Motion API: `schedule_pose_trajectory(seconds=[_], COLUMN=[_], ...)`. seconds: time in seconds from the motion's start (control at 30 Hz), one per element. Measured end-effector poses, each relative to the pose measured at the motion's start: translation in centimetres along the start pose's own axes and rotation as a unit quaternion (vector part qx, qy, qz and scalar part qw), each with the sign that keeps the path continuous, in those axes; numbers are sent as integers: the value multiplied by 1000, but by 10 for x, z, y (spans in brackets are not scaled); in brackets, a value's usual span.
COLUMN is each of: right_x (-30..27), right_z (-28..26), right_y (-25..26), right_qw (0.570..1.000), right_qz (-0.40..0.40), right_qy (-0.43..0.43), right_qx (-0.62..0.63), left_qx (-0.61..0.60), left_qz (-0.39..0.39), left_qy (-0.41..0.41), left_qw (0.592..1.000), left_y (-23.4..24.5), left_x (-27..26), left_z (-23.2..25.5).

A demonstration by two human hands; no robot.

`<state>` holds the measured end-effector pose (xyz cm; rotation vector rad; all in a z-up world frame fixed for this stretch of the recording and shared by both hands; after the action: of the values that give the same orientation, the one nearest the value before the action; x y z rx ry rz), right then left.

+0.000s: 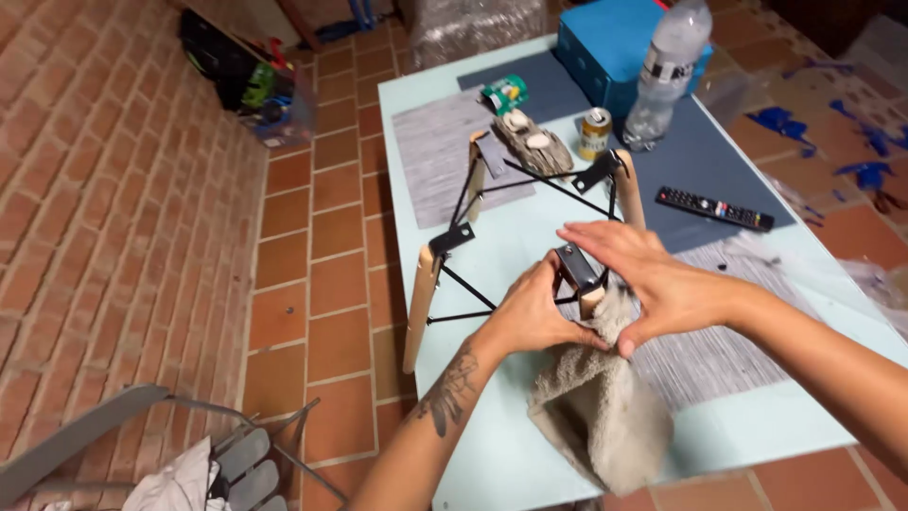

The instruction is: The person assembles a small wooden and metal frame by inserting and tightening screws into the joints using a screwdriver. The person holds the frame with a cloth while working on the connections.

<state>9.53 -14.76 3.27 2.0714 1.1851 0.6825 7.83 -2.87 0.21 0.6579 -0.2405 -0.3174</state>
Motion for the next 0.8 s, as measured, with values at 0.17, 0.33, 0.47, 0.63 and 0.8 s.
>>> schedule_pose_trajectory(seconds=[0.17, 0.33, 0.47, 0.63, 0.8], right_x=[9, 17, 26, 31, 35], right_z=[22, 13, -3, 15, 49], right_y=[-20, -23, -21, -31, -56], right_qw=[990, 975, 975, 983, 987], right_qz=[-71, -92, -79, -60, -87], right_qy=[-19, 36, 23, -11, -76], right_qx=[123, 197, 204, 173, 108], left_qx=[-7, 4, 12, 14, 53], left_qz=[-6, 26, 35, 102, 122], left_qy=[16, 4, 1, -14, 6], left_qw=[1000, 1000, 999, 995, 991], left_y=[6, 13, 11, 6, 14], left_x=[-3, -13, -19, -24, -29], left_z=[10, 16, -3, -28, -42])
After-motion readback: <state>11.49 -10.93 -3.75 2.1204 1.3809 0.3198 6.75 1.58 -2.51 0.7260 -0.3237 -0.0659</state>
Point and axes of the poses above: each hand's wrist, its own x-axis towards the middle knuckle, its own y-axis out of the back of the hand, z = x × y, the point moved 8 cm from there along x, towards the middle knuckle, and after that the axes turned 9 degrees about x, right-handed, at the moved point
